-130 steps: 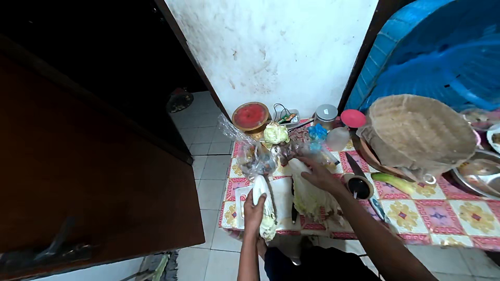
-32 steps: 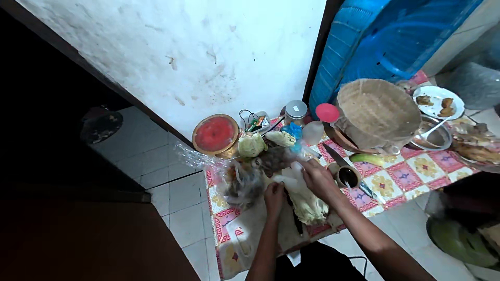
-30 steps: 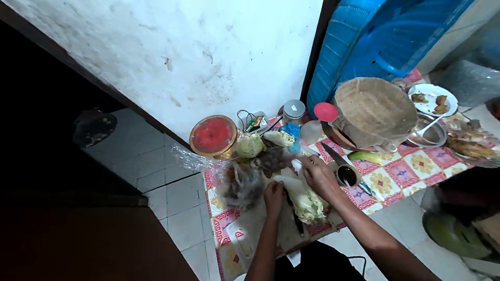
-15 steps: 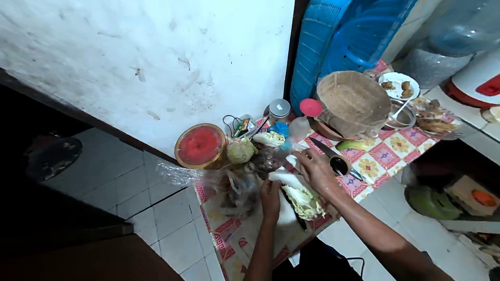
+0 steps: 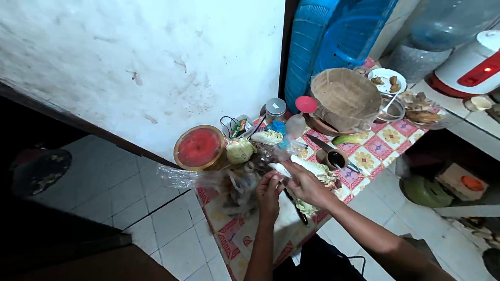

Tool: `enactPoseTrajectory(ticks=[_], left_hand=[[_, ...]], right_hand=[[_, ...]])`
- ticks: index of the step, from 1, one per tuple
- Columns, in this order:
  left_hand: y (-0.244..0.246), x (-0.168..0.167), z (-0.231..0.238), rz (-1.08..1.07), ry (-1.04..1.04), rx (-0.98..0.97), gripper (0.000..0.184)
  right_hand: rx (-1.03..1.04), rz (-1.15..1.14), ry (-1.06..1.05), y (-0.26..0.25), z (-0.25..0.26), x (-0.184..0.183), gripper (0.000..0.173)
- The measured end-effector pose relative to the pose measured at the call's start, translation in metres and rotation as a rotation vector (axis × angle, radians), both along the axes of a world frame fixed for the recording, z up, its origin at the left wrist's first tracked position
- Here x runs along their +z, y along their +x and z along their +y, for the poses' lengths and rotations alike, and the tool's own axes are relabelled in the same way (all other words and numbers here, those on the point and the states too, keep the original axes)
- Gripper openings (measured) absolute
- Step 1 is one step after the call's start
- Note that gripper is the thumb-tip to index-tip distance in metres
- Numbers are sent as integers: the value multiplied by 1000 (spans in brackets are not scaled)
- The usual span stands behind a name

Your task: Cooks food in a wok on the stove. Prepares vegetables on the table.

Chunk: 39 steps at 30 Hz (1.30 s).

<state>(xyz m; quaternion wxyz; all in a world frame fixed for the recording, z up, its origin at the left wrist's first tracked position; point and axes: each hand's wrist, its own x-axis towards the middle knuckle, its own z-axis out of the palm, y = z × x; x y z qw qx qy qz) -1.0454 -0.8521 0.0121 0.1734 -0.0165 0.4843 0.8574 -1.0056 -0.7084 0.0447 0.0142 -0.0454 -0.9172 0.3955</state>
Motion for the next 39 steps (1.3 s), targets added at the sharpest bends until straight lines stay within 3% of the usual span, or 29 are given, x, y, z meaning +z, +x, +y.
enactPoseTrajectory(ticks=[1, 4, 5, 8, 9, 12, 15, 18, 21, 24, 30, 35, 39], left_hand=[[0, 2, 0, 27, -24, 18, 22], [-2, 2, 2, 200, -300, 77, 62], [-2, 3, 1, 229, -383, 55, 65], [4, 11, -3, 120, -402, -36, 34], [5, 13, -7, 48, -385, -62, 31], [7, -1, -21, -127, -311, -63, 34], [9, -24, -36, -197, -416, -42, 38], [14, -36, -37, -224, -508, -109, 45], [18, -53, -31, -239, -488, -134, 45], [18, -61, -27, -251, -481, -131, 48], [16, -59, -25, -268, -436, -127, 55], [20, -33, -25, -287, -320, -218, 75], [21, -33, -27, -319, -373, -266, 58]], right_hand=[[-33, 17, -22, -2, 0, 2, 53], [-50, 45, -89, -4, -1, 15, 51], [-20, 26, -121, -2, -5, 21, 51], [82, -92, -227, 5, -13, 31, 48], [70, -118, -256, 5, -9, 30, 48], [-91, -148, -101, 5, 20, 8, 40], [-165, -406, 181, 12, 38, -25, 42], [-181, -587, 210, 22, 31, -55, 55], [-205, -571, 167, 24, 24, -66, 49], [-202, -490, 42, 26, 29, -54, 37], [-227, -360, -198, 48, 34, -13, 30], [-154, -333, -388, 63, 14, -5, 29], [-183, -310, -330, 60, 22, 0, 29]])
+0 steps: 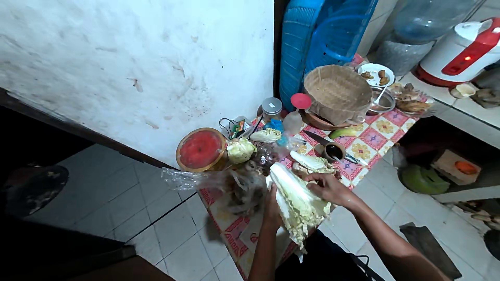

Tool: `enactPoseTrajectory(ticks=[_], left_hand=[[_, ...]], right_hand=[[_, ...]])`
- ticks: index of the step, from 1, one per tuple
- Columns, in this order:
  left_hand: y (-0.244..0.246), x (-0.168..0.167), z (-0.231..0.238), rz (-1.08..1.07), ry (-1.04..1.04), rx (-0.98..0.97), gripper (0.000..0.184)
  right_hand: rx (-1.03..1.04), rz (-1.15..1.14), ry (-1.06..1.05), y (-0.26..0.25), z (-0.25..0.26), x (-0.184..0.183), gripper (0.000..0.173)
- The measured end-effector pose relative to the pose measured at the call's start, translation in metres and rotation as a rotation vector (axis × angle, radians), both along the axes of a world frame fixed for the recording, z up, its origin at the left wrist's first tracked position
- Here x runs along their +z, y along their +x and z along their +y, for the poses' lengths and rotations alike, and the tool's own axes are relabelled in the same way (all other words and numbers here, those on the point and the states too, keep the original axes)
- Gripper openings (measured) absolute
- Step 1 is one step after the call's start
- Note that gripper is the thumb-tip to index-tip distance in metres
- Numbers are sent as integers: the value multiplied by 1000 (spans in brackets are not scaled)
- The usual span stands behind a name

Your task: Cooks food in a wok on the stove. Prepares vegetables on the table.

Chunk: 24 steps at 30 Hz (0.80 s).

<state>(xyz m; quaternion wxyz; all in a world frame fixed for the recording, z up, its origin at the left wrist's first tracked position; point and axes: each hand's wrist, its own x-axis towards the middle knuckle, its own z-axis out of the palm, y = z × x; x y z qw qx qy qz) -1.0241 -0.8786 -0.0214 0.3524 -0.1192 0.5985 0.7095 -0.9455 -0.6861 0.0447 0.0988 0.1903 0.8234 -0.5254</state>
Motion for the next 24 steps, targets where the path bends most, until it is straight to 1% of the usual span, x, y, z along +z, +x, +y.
enactPoseTrajectory(ticks=[3, 6, 8, 11, 13, 15, 19, 21, 23, 24], left_hand=[[1, -10, 0, -19, 26, 37, 58], [3, -2, 6, -6, 96, 79, 67], [4, 13, 6, 2, 119, 66, 72], [5, 24, 3, 12, 99, 36, 80], [7, 19, -7, 63, 101, -55, 70], [9, 7, -18, 83, 88, -114, 61], [16, 4, -29, 23, 48, -52, 41], [19, 4, -36, -8, 58, -14, 39], [21, 6, -39, -21, 73, 23, 34], [22, 6, -39, -21, 89, 36, 34]], right_hand=[[-19, 45, -5, -2, 14, 19, 28], [-53, 87, -104, -2, 12, 31, 26], [-61, 60, -197, -1, 1, 28, 26], [-46, 10, -256, 3, -24, 5, 30], [-39, -10, -227, 7, -40, -11, 31], [-3, -15, -210, 11, -54, -18, 33], [49, 40, -243, 13, -62, -25, 34], [29, 46, -247, 12, -59, -25, 44], [68, 14, -243, 12, -56, -29, 59], [101, 3, -249, 12, -57, -31, 63]])
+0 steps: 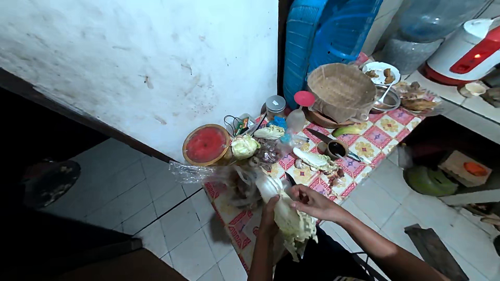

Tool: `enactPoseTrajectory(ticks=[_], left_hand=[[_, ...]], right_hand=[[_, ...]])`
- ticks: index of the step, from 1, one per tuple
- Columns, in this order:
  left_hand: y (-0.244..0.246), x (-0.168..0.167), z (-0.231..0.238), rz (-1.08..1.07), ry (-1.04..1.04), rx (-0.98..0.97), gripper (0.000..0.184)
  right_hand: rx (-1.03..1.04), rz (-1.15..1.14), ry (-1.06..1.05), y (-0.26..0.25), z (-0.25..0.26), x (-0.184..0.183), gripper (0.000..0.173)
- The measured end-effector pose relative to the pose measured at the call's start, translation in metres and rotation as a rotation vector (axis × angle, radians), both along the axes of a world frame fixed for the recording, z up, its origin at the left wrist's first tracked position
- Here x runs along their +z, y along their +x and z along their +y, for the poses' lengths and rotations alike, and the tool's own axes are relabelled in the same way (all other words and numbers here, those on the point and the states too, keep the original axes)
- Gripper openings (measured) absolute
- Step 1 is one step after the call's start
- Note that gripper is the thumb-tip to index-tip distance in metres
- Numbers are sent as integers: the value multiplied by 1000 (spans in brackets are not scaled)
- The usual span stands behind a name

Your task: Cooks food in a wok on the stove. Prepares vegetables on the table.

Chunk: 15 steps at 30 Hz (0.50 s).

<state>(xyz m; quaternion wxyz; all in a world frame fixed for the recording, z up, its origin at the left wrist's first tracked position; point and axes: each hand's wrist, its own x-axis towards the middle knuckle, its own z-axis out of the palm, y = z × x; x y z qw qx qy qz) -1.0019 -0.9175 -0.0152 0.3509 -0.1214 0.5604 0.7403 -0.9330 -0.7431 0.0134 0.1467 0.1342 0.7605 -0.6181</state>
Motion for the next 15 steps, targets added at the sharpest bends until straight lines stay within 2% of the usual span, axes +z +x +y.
enactPoseTrajectory(ticks=[2, 4, 8, 12, 13, 15], left_hand=[[0, -4, 1, 18, 13, 13, 43], [0, -3, 1, 45, 5, -17, 59], [6, 27, -4, 128, 21, 22, 52], [3, 30, -3, 18, 74, 16, 84], [3, 30, -1, 12, 55, 37, 82], [4, 26, 1, 150, -46, 124, 66]], right_hand=[[73, -7, -4, 0, -4, -3, 59], [95, -20, 25, 0, -5, -1, 49], [38, -82, -159, -3, -2, 22, 40], [-14, -75, -337, -1, -5, 26, 41], [-11, -62, -313, 0, -5, 24, 42], [32, -54, -197, 4, -8, 20, 44]])
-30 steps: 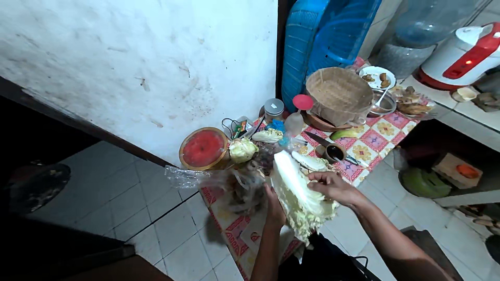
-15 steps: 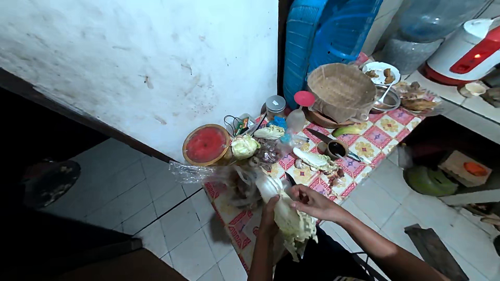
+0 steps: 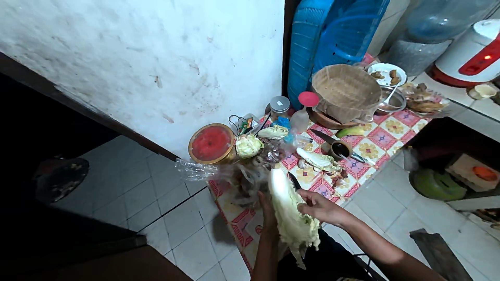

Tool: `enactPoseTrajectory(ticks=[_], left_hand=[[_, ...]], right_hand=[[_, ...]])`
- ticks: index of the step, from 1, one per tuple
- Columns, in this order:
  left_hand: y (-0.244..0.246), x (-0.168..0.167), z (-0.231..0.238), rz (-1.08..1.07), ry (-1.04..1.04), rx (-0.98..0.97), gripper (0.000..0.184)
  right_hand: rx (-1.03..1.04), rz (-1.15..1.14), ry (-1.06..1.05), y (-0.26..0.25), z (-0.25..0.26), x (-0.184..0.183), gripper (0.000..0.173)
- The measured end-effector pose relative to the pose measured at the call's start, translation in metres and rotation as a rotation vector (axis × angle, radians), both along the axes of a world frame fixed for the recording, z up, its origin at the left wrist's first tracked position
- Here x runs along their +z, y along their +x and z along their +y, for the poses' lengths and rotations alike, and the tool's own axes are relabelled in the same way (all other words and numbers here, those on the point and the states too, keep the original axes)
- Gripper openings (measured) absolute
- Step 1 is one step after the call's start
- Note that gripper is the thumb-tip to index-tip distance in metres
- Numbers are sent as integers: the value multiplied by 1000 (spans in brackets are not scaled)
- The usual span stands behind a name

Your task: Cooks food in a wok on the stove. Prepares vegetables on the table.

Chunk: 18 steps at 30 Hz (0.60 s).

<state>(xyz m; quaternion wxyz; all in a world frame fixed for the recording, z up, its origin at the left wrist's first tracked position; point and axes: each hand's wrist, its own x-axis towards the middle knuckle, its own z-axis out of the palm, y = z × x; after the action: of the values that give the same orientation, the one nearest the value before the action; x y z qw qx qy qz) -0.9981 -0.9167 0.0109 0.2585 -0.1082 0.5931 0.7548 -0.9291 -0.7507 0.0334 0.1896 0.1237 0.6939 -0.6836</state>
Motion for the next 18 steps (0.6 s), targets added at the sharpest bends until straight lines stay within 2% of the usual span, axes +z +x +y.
enactPoseTrajectory(ticks=[2, 3, 6, 8, 10, 12, 15, 16, 18], left_hand=[[-2, -18, -5, 148, 15, 36, 56], [-2, -16, -5, 155, 8, 29, 52], [6, 9, -13, -10, 0, -150, 35], [11, 8, -17, -146, 37, -199, 25], [16, 4, -22, -230, 111, -143, 25], [19, -20, -32, -242, 296, -135, 32], [38, -29, -49, -151, 282, -144, 35], [44, -27, -50, -161, 283, -152, 33], [53, -22, -51, -277, 370, -228, 34]], right_hand=[[57, -17, 106, 6, -5, -5, 46], [78, -22, 159, 8, -8, -7, 46], [123, -33, 235, 14, -12, -5, 48], [1, 6, 200, 19, -11, -3, 43], [-187, 22, 187, 21, -5, -8, 47], [-291, -40, 107, 22, 0, -17, 58], [-246, -54, 18, 28, -9, -29, 64], [-205, -18, 73, 28, -9, -31, 62], [-171, 119, 328, 16, 7, -36, 54]])
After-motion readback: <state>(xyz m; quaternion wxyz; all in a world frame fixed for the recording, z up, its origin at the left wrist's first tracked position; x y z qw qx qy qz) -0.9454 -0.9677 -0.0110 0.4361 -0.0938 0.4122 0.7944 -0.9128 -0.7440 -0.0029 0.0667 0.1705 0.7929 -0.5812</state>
